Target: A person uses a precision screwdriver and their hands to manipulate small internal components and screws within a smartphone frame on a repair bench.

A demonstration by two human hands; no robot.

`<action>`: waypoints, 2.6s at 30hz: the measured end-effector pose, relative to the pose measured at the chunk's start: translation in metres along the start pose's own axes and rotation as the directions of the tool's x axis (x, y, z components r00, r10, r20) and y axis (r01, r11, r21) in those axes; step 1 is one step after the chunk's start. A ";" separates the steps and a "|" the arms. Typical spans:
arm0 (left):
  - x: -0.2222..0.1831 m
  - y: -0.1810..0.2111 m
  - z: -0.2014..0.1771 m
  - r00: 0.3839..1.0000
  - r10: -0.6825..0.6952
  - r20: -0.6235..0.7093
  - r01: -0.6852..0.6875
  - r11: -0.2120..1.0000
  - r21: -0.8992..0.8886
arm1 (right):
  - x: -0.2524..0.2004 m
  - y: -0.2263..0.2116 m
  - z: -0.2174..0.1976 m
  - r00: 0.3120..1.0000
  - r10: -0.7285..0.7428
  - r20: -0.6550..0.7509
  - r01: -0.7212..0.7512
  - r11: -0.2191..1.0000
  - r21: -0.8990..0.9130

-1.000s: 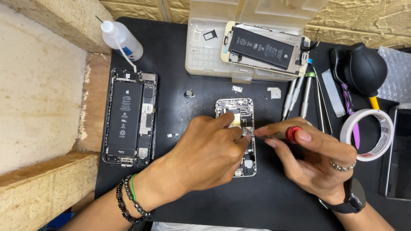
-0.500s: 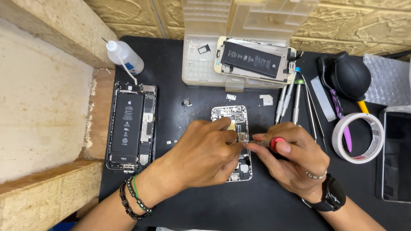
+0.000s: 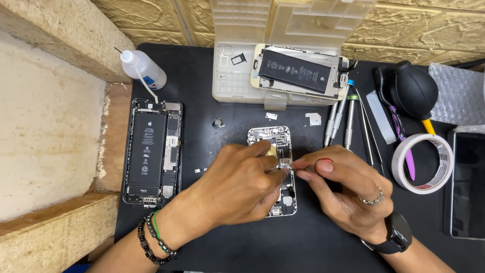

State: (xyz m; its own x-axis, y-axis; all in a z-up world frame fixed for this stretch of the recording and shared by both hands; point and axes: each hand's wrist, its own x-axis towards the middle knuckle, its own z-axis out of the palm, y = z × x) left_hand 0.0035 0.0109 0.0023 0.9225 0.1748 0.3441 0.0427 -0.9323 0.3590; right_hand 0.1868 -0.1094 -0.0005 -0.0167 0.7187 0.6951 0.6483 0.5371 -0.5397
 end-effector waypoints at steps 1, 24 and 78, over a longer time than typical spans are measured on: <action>0.000 0.000 0.000 1.000 -0.002 0.000 0.002 1.000 0.000 | -0.003 0.000 0.001 1.000 0.000 0.001 0.000 1.000 0.002; -0.002 -0.002 -0.003 0.996 0.004 -0.094 -0.005 1.000 -0.011 | -0.029 0.008 0.012 0.840 0.327 -0.432 -0.361 0.933 0.006; 0.001 -0.032 -0.051 0.472 -0.266 -0.841 0.252 0.954 -0.160 | -0.025 -0.001 0.013 0.940 0.284 -0.190 -0.298 0.954 -0.045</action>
State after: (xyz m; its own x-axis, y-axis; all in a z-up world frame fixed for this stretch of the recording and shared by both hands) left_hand -0.0162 0.0574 0.0353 0.1017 0.5965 0.7962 0.2117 -0.7950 0.5685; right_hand 0.1769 -0.1222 -0.0230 0.3130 0.7443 0.5899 0.6576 0.2782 -0.7001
